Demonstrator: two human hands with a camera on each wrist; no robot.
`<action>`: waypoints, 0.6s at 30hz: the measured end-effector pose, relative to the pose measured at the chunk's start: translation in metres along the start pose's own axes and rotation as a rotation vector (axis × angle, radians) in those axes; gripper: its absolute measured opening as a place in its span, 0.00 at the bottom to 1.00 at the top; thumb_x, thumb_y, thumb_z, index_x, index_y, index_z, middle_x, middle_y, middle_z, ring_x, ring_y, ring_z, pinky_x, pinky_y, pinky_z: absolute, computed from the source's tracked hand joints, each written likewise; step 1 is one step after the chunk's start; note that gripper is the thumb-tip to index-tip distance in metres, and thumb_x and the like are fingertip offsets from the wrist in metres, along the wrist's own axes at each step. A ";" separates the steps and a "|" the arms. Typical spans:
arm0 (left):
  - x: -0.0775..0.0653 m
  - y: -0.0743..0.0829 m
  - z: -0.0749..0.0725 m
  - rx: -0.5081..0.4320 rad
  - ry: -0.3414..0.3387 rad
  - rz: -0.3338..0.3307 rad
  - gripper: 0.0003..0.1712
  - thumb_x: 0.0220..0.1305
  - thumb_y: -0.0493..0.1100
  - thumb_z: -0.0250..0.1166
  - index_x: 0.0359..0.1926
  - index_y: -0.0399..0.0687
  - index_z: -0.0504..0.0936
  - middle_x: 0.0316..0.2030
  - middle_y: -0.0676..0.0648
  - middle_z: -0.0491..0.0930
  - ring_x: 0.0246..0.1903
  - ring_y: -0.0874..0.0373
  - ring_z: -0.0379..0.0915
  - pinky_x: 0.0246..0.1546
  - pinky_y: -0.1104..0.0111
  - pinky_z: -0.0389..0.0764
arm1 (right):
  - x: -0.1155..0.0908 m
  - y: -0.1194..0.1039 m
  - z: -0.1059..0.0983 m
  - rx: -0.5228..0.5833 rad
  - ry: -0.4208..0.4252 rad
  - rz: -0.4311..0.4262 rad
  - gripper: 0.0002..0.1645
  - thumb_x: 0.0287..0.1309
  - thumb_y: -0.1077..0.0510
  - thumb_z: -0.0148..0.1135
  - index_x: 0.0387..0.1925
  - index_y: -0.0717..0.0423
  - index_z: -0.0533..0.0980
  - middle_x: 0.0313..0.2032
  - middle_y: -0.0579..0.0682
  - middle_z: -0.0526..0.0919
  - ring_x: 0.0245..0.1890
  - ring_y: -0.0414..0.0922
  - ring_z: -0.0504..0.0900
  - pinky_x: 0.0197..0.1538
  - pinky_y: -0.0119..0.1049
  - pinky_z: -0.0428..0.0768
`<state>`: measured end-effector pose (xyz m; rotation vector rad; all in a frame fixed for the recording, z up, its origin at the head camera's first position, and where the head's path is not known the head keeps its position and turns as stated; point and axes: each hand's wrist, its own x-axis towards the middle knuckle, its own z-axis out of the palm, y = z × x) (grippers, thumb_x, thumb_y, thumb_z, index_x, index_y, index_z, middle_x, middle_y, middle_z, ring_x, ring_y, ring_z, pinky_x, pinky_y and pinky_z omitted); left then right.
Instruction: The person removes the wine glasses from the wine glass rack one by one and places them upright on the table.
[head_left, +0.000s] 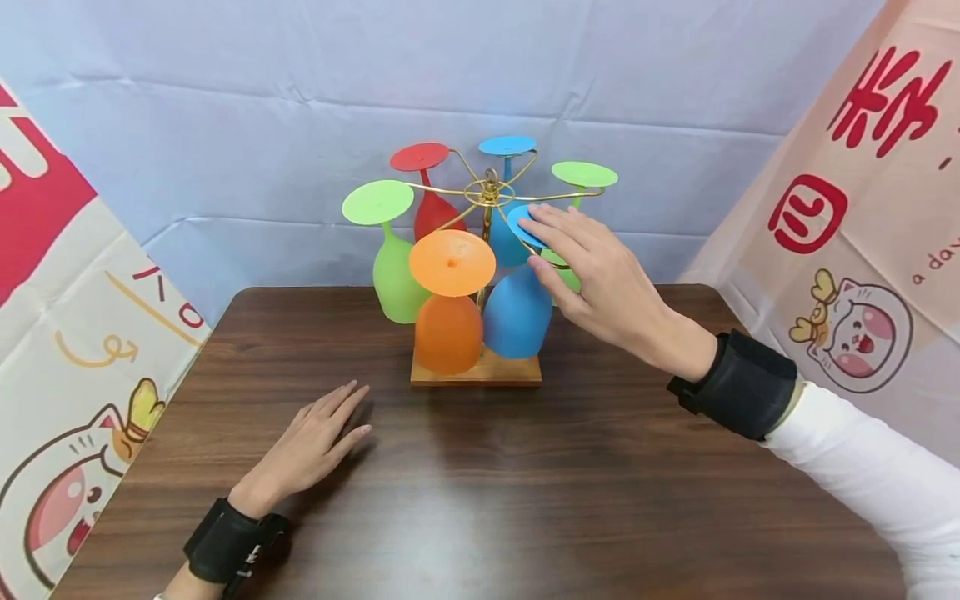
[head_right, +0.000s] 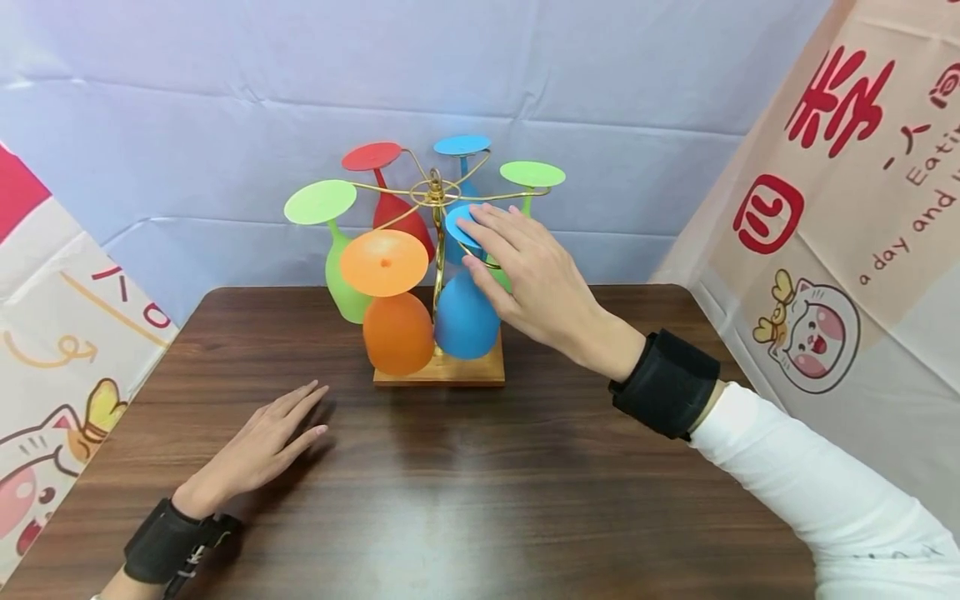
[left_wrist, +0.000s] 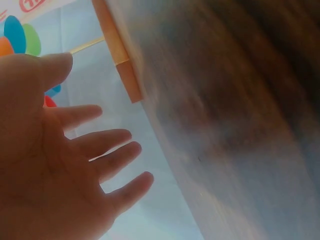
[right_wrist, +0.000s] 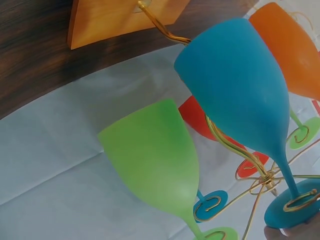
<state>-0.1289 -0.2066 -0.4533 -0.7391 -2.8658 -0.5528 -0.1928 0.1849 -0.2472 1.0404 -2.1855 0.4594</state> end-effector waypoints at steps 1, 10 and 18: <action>0.000 0.000 0.000 0.001 0.000 0.001 0.34 0.77 0.52 0.58 0.76 0.41 0.65 0.74 0.32 0.64 0.72 0.35 0.63 0.67 0.36 0.68 | 0.000 0.001 0.000 0.004 -0.001 0.009 0.29 0.69 0.57 0.63 0.68 0.61 0.73 0.68 0.59 0.77 0.71 0.54 0.73 0.78 0.51 0.63; -0.001 0.001 -0.002 0.007 0.004 0.002 0.34 0.76 0.51 0.59 0.75 0.41 0.65 0.74 0.33 0.65 0.72 0.35 0.63 0.66 0.37 0.68 | 0.000 0.004 -0.001 0.016 -0.014 0.065 0.31 0.67 0.54 0.66 0.68 0.59 0.74 0.68 0.58 0.77 0.71 0.55 0.73 0.78 0.51 0.64; 0.000 0.001 -0.002 0.014 0.018 0.007 0.34 0.76 0.51 0.60 0.75 0.41 0.66 0.73 0.32 0.66 0.72 0.35 0.64 0.66 0.37 0.68 | -0.001 0.006 -0.003 0.041 -0.031 0.116 0.32 0.65 0.55 0.67 0.68 0.58 0.74 0.68 0.58 0.77 0.70 0.56 0.73 0.77 0.52 0.65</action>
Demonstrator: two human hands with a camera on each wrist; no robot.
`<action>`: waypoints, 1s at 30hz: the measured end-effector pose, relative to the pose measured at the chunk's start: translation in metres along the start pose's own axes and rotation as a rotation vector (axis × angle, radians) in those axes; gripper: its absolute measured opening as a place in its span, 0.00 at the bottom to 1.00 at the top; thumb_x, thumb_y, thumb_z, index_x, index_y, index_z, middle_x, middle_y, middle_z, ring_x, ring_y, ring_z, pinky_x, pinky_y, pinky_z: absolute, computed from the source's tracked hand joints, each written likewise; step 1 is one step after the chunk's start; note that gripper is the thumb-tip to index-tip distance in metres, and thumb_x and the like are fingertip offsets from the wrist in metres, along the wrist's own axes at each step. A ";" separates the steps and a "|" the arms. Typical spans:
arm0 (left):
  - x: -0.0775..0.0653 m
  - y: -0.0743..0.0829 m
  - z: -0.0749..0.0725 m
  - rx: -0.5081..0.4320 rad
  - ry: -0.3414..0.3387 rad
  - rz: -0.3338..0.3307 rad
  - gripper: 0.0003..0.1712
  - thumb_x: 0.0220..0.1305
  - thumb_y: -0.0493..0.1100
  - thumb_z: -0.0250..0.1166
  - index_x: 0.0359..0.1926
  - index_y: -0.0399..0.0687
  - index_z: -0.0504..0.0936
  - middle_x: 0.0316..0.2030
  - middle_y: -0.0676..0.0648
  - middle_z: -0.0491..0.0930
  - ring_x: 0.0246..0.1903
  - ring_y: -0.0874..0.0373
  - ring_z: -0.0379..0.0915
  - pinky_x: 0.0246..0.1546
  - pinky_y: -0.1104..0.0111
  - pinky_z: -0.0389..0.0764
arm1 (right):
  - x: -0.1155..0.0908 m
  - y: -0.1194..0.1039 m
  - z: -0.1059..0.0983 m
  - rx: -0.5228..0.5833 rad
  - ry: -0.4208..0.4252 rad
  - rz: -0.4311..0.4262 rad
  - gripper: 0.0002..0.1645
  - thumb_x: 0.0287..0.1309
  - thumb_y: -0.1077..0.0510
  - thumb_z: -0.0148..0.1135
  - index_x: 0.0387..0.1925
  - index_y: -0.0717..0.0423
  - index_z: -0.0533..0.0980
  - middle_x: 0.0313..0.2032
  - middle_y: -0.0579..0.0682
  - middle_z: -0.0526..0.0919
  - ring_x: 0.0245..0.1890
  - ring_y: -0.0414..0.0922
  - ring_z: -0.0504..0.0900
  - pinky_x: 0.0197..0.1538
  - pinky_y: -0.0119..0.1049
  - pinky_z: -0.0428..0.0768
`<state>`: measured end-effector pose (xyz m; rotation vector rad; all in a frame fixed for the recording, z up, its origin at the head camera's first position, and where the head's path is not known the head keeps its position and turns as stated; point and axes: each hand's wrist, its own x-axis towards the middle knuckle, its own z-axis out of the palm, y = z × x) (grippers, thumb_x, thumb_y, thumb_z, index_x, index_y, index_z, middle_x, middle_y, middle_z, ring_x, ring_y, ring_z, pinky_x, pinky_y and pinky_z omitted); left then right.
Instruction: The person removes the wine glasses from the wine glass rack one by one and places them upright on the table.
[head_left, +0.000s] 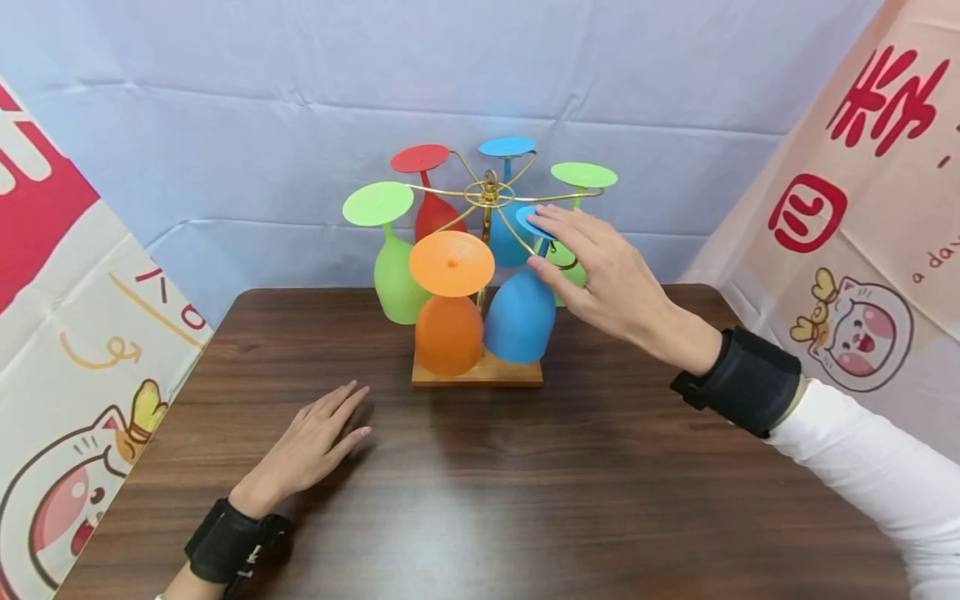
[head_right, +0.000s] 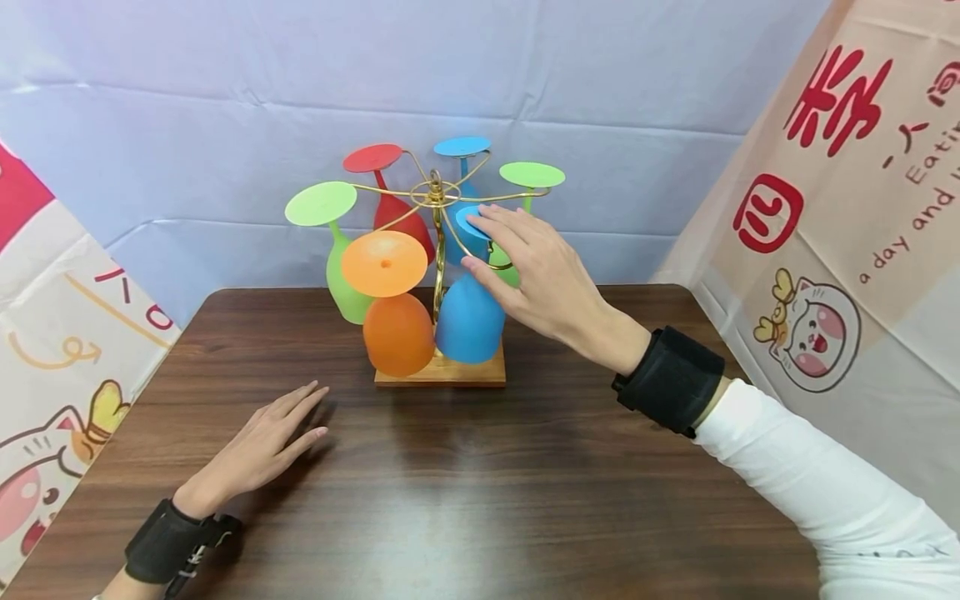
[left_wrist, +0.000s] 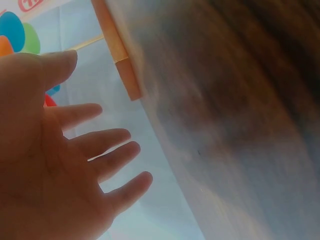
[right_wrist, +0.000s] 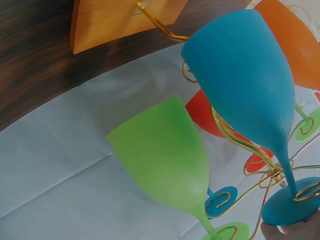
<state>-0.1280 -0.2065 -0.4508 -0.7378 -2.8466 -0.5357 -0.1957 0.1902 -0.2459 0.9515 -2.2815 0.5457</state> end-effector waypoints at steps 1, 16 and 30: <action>0.000 0.000 0.000 0.001 0.000 0.000 0.34 0.76 0.51 0.60 0.75 0.41 0.66 0.73 0.32 0.66 0.72 0.35 0.64 0.66 0.37 0.68 | 0.000 0.000 0.000 0.002 -0.003 0.005 0.32 0.65 0.55 0.67 0.68 0.58 0.74 0.68 0.58 0.77 0.70 0.56 0.73 0.77 0.52 0.65; 0.001 -0.001 0.002 -0.004 -0.031 -0.005 0.35 0.76 0.53 0.59 0.76 0.41 0.65 0.74 0.32 0.63 0.73 0.35 0.62 0.67 0.36 0.66 | -0.007 0.005 -0.005 0.065 -0.034 0.024 0.33 0.63 0.61 0.63 0.70 0.60 0.71 0.69 0.61 0.74 0.72 0.58 0.71 0.78 0.53 0.63; 0.000 -0.001 0.002 -0.003 -0.036 -0.013 0.36 0.76 0.54 0.59 0.76 0.43 0.64 0.75 0.33 0.62 0.73 0.35 0.61 0.68 0.35 0.65 | -0.016 0.008 -0.007 0.031 0.010 -0.030 0.35 0.64 0.81 0.42 0.71 0.64 0.69 0.68 0.62 0.75 0.71 0.58 0.73 0.76 0.50 0.66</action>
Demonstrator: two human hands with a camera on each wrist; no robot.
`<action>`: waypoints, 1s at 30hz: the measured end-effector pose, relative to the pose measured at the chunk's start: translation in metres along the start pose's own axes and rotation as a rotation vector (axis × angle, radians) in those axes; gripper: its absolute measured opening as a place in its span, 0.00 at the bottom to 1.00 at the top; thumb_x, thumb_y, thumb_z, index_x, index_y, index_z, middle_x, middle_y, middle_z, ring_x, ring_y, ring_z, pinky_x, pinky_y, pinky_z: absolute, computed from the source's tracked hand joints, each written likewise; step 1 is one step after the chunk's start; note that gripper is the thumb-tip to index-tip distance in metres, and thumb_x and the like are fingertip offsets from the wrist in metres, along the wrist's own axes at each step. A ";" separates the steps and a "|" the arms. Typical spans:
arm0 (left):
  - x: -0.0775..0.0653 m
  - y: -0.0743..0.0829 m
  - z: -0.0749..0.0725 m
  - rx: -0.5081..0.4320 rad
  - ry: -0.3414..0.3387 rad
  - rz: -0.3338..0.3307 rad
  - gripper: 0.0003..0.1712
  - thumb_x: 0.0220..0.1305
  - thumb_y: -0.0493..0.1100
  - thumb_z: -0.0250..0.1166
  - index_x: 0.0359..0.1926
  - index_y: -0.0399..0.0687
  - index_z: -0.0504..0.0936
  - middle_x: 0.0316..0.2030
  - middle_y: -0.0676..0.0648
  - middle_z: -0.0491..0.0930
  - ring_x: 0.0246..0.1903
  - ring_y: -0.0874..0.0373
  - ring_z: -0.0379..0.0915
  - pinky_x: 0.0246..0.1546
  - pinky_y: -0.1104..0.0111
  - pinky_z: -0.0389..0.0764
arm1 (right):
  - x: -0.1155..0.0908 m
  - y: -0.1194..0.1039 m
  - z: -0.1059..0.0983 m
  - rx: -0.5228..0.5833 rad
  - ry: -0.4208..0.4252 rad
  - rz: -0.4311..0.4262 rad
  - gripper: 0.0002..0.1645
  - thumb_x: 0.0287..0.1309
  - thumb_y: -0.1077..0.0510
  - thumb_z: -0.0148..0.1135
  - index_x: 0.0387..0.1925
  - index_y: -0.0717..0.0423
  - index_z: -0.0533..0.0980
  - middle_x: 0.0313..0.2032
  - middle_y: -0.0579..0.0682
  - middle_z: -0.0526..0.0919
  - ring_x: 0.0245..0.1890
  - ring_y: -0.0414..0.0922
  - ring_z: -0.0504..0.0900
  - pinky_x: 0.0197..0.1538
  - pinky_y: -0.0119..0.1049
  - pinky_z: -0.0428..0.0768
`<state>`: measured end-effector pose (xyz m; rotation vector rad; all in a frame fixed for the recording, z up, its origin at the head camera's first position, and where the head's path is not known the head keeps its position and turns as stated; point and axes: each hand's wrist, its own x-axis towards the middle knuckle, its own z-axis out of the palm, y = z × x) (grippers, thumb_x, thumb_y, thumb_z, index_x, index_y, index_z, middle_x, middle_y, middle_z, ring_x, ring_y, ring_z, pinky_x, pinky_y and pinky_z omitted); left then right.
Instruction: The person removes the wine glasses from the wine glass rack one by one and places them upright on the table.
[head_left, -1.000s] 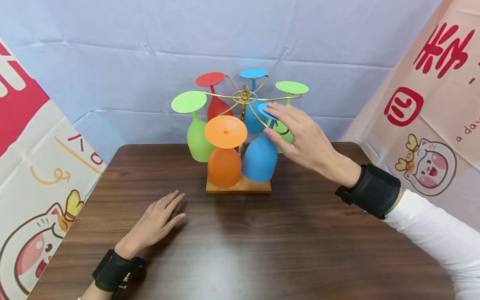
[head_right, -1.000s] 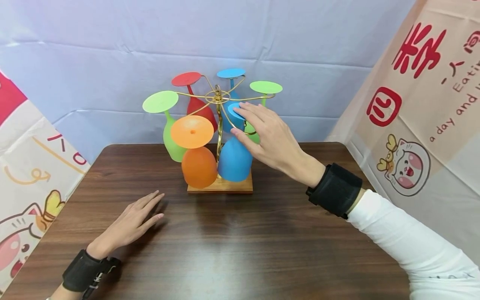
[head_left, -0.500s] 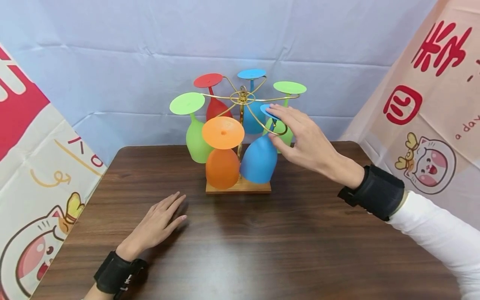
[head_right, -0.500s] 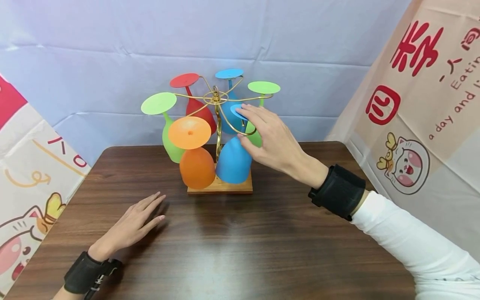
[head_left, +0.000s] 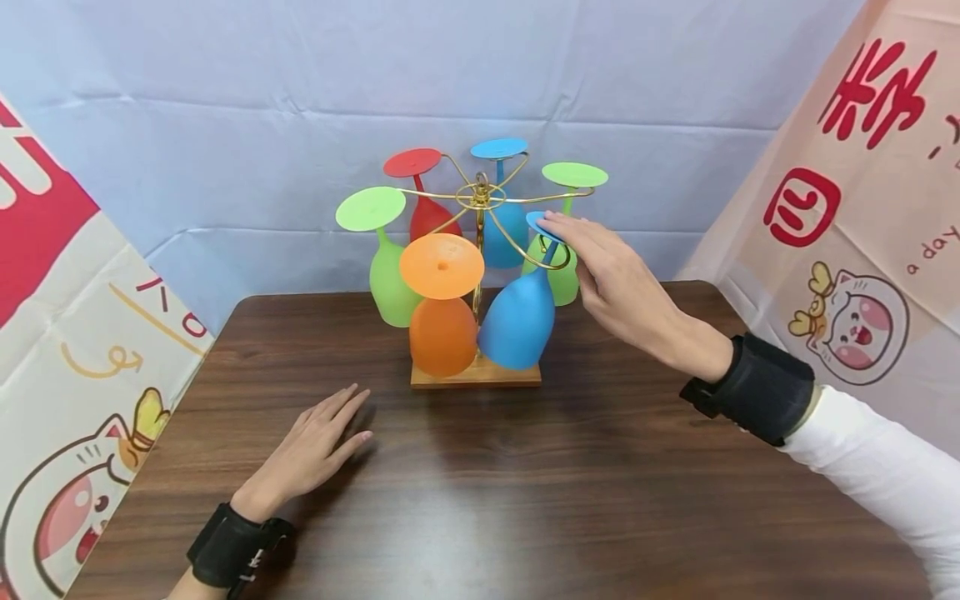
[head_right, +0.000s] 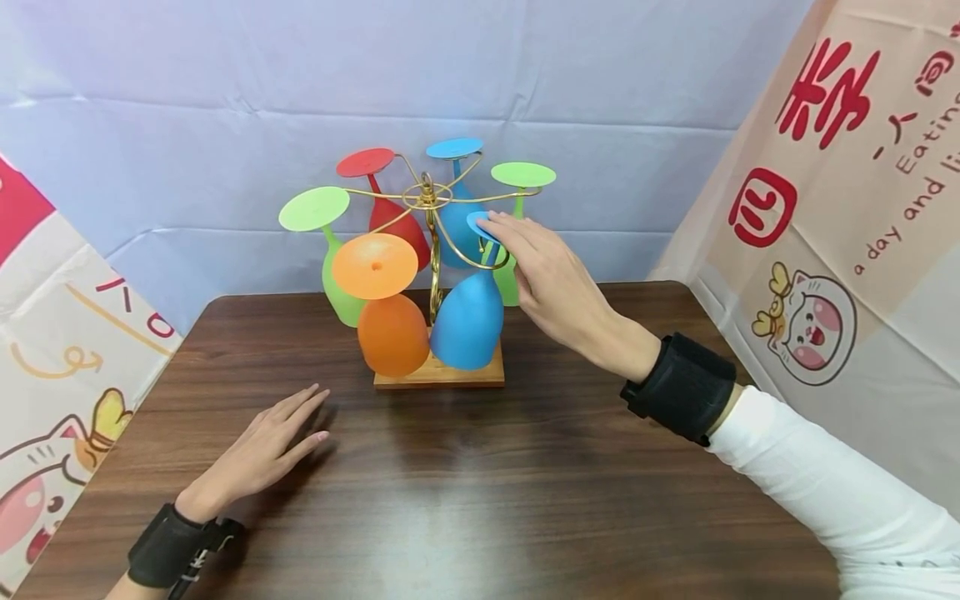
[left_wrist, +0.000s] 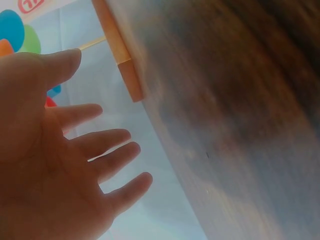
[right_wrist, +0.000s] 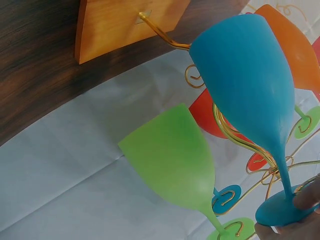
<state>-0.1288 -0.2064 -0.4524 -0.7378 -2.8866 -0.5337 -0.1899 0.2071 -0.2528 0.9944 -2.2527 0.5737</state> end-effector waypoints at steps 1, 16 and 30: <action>-0.001 0.000 0.000 0.001 0.004 0.002 0.36 0.76 0.53 0.59 0.76 0.43 0.64 0.75 0.33 0.63 0.73 0.35 0.62 0.67 0.35 0.65 | 0.000 0.000 0.000 -0.005 -0.001 0.001 0.35 0.65 0.81 0.42 0.71 0.64 0.69 0.68 0.63 0.75 0.71 0.58 0.73 0.76 0.50 0.67; -0.005 0.004 0.001 0.004 0.015 -0.009 0.36 0.75 0.52 0.61 0.76 0.42 0.65 0.74 0.33 0.64 0.72 0.35 0.63 0.66 0.35 0.67 | -0.015 -0.007 -0.006 -0.061 0.012 -0.007 0.33 0.67 0.79 0.48 0.71 0.63 0.69 0.68 0.61 0.76 0.69 0.58 0.74 0.71 0.53 0.73; -0.003 0.005 -0.008 0.005 0.019 -0.001 0.36 0.74 0.51 0.62 0.76 0.41 0.65 0.73 0.32 0.65 0.72 0.35 0.64 0.67 0.36 0.67 | -0.027 -0.013 -0.008 -0.099 0.085 -0.074 0.32 0.63 0.79 0.56 0.68 0.64 0.73 0.67 0.60 0.78 0.68 0.57 0.76 0.74 0.50 0.70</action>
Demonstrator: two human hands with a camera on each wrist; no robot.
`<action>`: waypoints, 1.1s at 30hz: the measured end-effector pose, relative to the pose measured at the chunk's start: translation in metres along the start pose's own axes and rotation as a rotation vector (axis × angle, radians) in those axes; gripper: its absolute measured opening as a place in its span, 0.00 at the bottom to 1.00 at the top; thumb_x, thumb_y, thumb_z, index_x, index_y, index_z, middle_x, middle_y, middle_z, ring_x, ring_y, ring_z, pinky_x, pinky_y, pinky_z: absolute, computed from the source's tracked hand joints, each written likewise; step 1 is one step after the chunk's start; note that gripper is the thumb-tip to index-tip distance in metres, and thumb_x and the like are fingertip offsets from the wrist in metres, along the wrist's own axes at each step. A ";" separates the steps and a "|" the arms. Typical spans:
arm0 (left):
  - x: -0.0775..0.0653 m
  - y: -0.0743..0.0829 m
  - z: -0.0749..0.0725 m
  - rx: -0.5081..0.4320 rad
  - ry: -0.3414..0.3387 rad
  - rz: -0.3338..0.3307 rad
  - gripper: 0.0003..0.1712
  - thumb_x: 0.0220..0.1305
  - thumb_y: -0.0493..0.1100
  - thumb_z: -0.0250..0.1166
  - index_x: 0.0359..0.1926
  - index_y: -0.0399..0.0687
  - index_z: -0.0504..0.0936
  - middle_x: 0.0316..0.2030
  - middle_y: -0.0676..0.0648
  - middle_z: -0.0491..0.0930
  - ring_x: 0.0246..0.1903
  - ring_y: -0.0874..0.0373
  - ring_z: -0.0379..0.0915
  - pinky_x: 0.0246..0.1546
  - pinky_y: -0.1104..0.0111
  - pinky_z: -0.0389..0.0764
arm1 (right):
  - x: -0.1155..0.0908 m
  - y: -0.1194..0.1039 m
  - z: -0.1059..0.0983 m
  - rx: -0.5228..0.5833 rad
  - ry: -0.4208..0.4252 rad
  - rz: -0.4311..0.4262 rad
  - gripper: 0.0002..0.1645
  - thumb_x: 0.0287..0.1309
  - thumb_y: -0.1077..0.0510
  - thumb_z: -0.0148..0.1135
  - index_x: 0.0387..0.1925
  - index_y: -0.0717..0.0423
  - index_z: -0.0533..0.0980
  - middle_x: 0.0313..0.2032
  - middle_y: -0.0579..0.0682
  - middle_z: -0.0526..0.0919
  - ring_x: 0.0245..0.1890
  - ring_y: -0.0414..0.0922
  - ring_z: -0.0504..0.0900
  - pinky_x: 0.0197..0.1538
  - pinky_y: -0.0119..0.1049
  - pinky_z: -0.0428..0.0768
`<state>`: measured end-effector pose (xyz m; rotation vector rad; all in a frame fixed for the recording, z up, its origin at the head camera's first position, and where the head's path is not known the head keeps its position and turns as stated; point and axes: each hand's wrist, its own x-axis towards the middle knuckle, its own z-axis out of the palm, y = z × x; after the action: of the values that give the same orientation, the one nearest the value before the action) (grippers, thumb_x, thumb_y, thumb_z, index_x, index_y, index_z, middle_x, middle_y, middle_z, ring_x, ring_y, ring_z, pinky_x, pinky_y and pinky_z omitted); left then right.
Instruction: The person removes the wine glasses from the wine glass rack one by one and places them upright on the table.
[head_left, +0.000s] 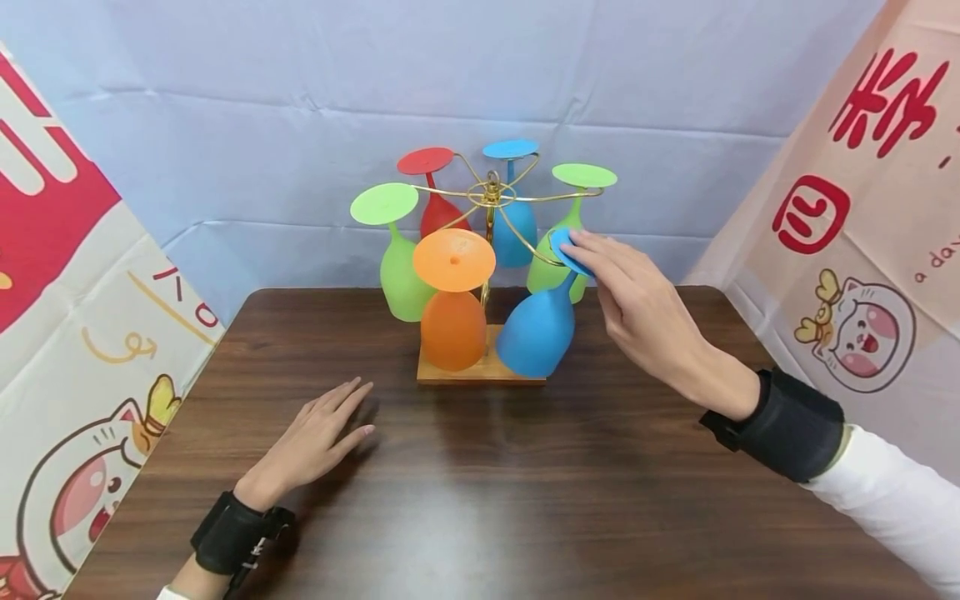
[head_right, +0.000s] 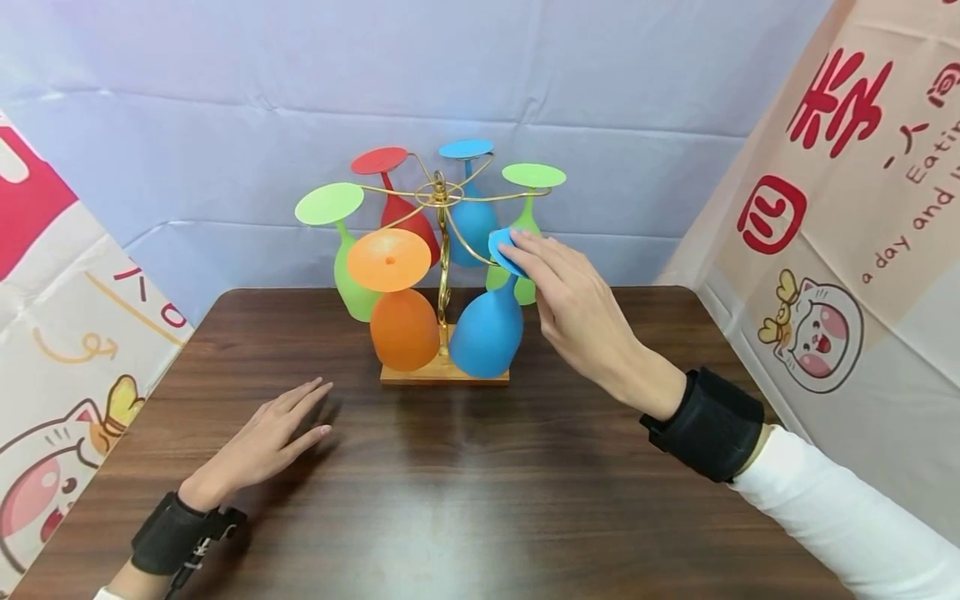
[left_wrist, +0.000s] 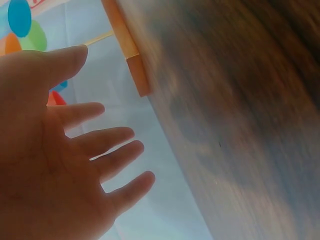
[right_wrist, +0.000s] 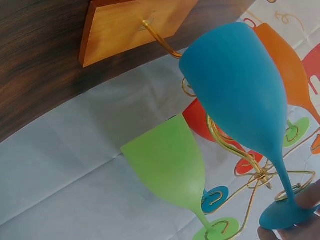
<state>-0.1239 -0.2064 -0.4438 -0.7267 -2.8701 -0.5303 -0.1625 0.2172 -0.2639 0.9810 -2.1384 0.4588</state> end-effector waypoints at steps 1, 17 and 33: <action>0.000 0.000 0.000 -0.002 0.000 0.002 0.36 0.74 0.51 0.62 0.76 0.41 0.65 0.73 0.32 0.65 0.72 0.35 0.64 0.67 0.36 0.67 | 0.000 0.000 0.000 0.002 0.003 -0.003 0.32 0.63 0.79 0.56 0.68 0.64 0.73 0.66 0.60 0.78 0.68 0.57 0.76 0.74 0.50 0.70; 0.001 -0.001 0.002 -0.005 0.003 0.025 0.36 0.74 0.51 0.63 0.75 0.40 0.65 0.73 0.31 0.65 0.71 0.34 0.65 0.65 0.35 0.69 | -0.015 0.000 -0.008 -0.016 0.028 -0.006 0.31 0.62 0.81 0.54 0.65 0.64 0.75 0.64 0.61 0.80 0.65 0.58 0.78 0.77 0.40 0.65; 0.001 0.000 0.003 -0.007 -0.006 0.020 0.36 0.74 0.50 0.63 0.75 0.40 0.65 0.72 0.31 0.66 0.71 0.34 0.65 0.66 0.36 0.69 | -0.023 0.005 -0.007 0.075 0.087 0.090 0.32 0.62 0.82 0.52 0.65 0.62 0.76 0.62 0.58 0.82 0.64 0.58 0.80 0.74 0.40 0.70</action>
<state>-0.1249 -0.2050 -0.4467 -0.7583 -2.8645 -0.5361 -0.1527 0.2357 -0.2758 0.8916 -2.1062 0.6192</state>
